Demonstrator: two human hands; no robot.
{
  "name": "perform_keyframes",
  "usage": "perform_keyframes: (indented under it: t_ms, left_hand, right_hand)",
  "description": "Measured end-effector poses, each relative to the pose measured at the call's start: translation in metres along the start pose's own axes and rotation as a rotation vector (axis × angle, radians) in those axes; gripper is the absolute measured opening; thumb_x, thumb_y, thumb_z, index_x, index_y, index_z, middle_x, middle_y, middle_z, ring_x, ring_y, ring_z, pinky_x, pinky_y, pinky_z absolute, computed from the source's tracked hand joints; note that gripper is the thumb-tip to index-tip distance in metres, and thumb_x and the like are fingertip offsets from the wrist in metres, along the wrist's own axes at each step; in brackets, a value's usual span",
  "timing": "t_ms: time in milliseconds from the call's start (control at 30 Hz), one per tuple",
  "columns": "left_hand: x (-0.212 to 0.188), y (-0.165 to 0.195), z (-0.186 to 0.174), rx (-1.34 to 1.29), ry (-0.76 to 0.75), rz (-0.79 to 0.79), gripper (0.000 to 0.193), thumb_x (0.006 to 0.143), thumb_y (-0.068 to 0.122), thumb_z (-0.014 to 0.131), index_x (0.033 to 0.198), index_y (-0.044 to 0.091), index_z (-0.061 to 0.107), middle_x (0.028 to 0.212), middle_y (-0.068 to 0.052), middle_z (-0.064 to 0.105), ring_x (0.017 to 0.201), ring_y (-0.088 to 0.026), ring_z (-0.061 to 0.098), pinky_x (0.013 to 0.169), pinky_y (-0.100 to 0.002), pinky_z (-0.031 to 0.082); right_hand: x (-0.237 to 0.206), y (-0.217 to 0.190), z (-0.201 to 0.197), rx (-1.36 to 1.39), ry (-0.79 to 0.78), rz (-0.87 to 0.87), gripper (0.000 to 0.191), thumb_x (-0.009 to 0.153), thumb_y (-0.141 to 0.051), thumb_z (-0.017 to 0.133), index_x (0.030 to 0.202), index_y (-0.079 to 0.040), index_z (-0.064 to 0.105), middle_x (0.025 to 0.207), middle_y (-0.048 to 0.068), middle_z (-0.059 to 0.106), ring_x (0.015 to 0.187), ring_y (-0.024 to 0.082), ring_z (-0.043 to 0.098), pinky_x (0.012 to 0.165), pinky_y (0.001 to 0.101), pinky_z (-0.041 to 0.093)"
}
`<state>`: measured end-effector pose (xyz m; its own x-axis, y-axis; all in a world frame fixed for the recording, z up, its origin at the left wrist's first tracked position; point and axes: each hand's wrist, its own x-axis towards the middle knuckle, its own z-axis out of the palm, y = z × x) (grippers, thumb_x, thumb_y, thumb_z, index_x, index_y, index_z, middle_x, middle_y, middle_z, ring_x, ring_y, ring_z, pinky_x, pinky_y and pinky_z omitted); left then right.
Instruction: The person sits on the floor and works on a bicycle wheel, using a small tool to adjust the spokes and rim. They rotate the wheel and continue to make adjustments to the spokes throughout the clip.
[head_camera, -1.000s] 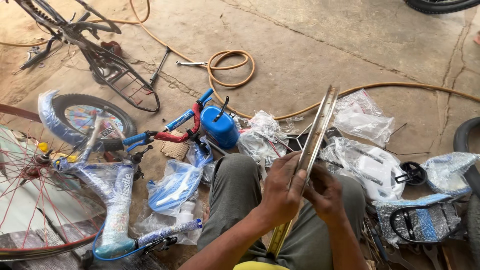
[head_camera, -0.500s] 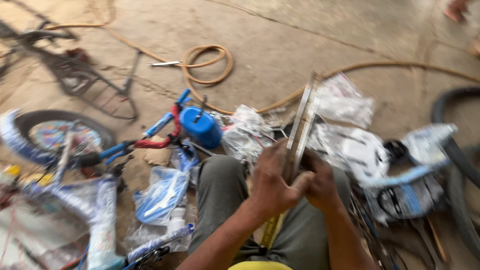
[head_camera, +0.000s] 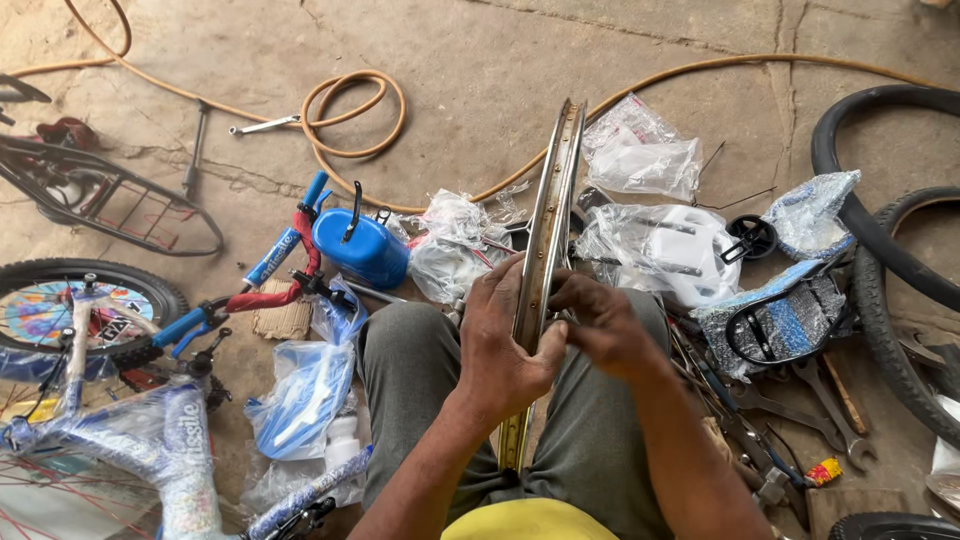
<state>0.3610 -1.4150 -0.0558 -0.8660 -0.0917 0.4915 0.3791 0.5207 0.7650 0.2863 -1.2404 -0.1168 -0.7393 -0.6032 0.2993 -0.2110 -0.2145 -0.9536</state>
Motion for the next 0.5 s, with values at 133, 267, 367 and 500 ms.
perform_keyframes:
  t_ms: [133, 267, 367, 500]
  left_hand:
    - [-0.001, 0.010, 0.008, -0.033, 0.008, -0.034, 0.070, 0.083, 0.023, 0.079, 0.143, -0.004, 0.054, 0.141, -0.023, 0.059, 0.132, -0.036, 0.056, 0.113, -0.048, 0.047]
    - [0.005, 0.015, 0.013, 0.001, -0.003, -0.017, 0.076, 0.087, 0.032, 0.082, 0.144, -0.006, 0.052, 0.140, -0.024, 0.058, 0.133, -0.038, 0.054, 0.112, -0.048, 0.046]
    - [0.005, 0.016, 0.014, 0.015, 0.000, 0.002, 0.076, 0.086, 0.034, 0.082, 0.144, -0.006, 0.052, 0.140, -0.024, 0.058, 0.133, -0.038, 0.054, 0.112, -0.047, 0.046]
    - [0.002, 0.013, 0.014, 0.050, -0.001, 0.020, 0.074, 0.086, 0.029, 0.083, 0.143, -0.006, 0.052, 0.138, -0.024, 0.058, 0.131, -0.038, 0.055, 0.113, -0.048, 0.045]
  right_hand:
    - [0.005, -0.006, -0.031, 0.289, -0.053, 0.353, 0.033, 0.088, -0.002, 0.074, 0.120, 0.002, 0.065, 0.109, 0.010, 0.072, 0.098, 0.017, 0.069, 0.087, 0.0334, 0.060]
    - [0.009, 0.014, -0.011, -0.097, 0.142, -0.016, 0.042, 0.089, -0.008, 0.076, 0.125, 0.003, 0.058, 0.111, 0.008, 0.070, 0.098, 0.015, 0.070, 0.086, 0.0309, 0.062]
    - [-0.003, 0.041, 0.018, -0.187, 0.300, -0.066, 0.038, 0.097, -0.017, 0.069, 0.130, 0.000, 0.061, 0.105, 0.005, 0.072, 0.091, 0.012, 0.070, 0.079, 0.0272, 0.061]
    - [-0.004, 0.061, 0.010, -0.201, 0.133, 0.018, 0.028, 0.094, -0.019, 0.082, 0.109, 0.000, 0.068, 0.087, 0.007, 0.074, 0.073, 0.013, 0.070, 0.067, 0.0271, 0.062]
